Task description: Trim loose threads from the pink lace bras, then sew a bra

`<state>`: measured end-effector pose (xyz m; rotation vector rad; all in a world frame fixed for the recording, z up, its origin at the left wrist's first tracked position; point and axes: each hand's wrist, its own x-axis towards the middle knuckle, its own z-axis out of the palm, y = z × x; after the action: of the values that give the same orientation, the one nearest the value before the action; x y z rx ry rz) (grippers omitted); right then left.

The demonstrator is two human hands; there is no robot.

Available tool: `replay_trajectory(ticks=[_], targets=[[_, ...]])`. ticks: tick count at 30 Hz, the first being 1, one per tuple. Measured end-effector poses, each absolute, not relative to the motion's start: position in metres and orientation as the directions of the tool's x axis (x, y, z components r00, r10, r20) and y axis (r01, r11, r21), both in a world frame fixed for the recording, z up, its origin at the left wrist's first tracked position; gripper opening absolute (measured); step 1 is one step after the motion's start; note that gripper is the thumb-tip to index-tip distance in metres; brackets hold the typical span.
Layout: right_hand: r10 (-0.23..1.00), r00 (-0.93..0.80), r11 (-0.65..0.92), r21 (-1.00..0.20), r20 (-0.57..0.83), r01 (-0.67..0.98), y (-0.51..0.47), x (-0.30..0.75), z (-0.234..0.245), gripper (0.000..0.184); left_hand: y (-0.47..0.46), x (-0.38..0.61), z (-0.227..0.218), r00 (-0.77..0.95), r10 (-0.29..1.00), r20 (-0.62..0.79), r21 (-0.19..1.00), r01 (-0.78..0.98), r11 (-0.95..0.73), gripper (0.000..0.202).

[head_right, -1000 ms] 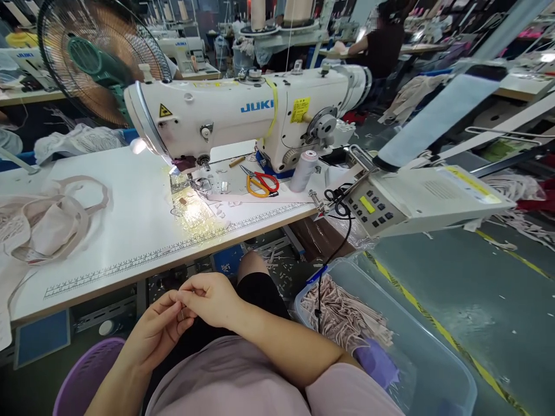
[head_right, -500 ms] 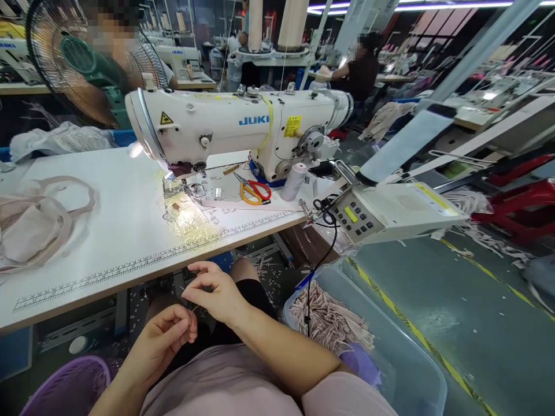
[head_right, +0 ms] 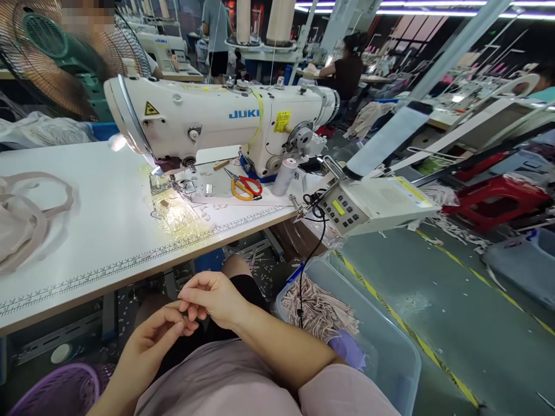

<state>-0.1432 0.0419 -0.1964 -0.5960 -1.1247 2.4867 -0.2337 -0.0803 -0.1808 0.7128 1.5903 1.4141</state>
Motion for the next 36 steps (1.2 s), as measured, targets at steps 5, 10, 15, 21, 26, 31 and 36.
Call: replay_trajectory(ticks=[5, 10, 15, 21, 26, 31, 36], targets=[[0.552, -0.807, -0.542, -0.826, -0.211, -0.155, 0.040, -0.143, -0.194, 0.014, -0.080, -0.236, -0.198, -0.332, 0.897, -0.292, 0.956, -0.136, 0.261, 0.019], [0.587, -0.783, -0.472, -0.873, -0.207, -0.123, 0.039, -0.144, -0.197, 0.013, -0.083, -0.242, -0.206, -0.283, 0.909, -0.305, 0.951, -0.131, 0.279, 0.020], [0.607, -0.784, -0.290, -0.955, -0.133, -0.062, 0.038, -0.140, -0.199, 0.014, -0.085, -0.244, -0.198, -0.387, 0.856, -0.342, 0.936, -0.225, 0.272, 0.020], [0.570, -0.815, 0.210, -0.977, 0.105, 0.021, 0.032, -0.131, -0.184, 0.013, -0.085, -0.242, -0.189, -0.392, 0.818, -0.421, 0.873, -0.421, 0.247, 0.019], [0.570, -0.796, 0.327, -0.945, 0.203, -0.006, 0.029, -0.130, -0.182, 0.019, -0.084, -0.241, -0.190, -0.372, 0.806, -0.459, 0.826, -0.513, 0.234, 0.017], [0.576, -0.793, 0.351, -0.936, 0.200, 0.019, 0.029, -0.132, -0.185, 0.019, -0.084, -0.242, -0.194, -0.376, 0.805, -0.459, 0.830, -0.505, 0.238, 0.016], [0.566, -0.802, 0.385, -0.921, 0.188, 0.056, 0.029, -0.132, -0.185, 0.019, -0.084, -0.242, -0.196, -0.384, 0.812, -0.439, 0.849, -0.472, 0.236, 0.017]])
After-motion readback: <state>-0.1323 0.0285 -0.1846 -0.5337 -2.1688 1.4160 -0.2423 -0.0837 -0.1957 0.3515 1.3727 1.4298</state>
